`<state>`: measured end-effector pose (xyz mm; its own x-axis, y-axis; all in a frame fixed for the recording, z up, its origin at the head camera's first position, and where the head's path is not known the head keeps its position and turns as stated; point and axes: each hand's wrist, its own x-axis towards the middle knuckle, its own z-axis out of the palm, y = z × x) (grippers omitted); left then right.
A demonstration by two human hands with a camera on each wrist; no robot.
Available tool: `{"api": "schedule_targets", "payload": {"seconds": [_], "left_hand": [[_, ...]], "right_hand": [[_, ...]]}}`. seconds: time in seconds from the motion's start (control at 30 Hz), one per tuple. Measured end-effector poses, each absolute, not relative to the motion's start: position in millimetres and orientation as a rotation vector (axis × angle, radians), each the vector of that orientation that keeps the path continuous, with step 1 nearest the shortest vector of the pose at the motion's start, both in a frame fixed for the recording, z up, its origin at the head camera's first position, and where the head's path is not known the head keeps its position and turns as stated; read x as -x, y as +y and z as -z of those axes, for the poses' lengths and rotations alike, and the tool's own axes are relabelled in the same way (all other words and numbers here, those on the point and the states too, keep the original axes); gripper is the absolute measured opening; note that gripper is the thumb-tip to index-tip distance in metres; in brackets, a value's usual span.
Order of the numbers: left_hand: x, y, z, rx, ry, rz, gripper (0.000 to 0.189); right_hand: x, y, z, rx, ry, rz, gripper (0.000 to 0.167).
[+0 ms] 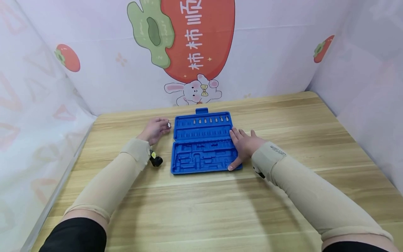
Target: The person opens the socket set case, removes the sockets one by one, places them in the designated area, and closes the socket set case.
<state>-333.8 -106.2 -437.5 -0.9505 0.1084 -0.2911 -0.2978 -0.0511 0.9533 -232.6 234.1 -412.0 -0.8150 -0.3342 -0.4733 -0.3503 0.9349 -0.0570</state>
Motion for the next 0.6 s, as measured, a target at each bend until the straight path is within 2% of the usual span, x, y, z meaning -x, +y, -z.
{"api": "schedule_targets", "payload": {"seconds": [0.1,0.17,0.43,0.6], "left_hand": [[333.6,-107.6,438.1,0.200,1.945,-2.086,0.007],[333.5,-108.6,438.1,0.195,1.948,-2.087,0.007],[331.3,-114.9,438.9,0.239,1.945,-2.086,0.030],[331.6,-119.9,440.5,0.255,1.954,-2.076,0.035]], "right_hand": [[232.3,239.0,418.5,0.520,2.629,-0.003,0.146],[231.3,241.6,421.6,0.537,2.643,0.026,0.145],[230.5,242.5,424.4,0.565,2.650,0.085,0.144],[231.7,244.7,427.7,0.575,2.645,0.086,0.146]]}}
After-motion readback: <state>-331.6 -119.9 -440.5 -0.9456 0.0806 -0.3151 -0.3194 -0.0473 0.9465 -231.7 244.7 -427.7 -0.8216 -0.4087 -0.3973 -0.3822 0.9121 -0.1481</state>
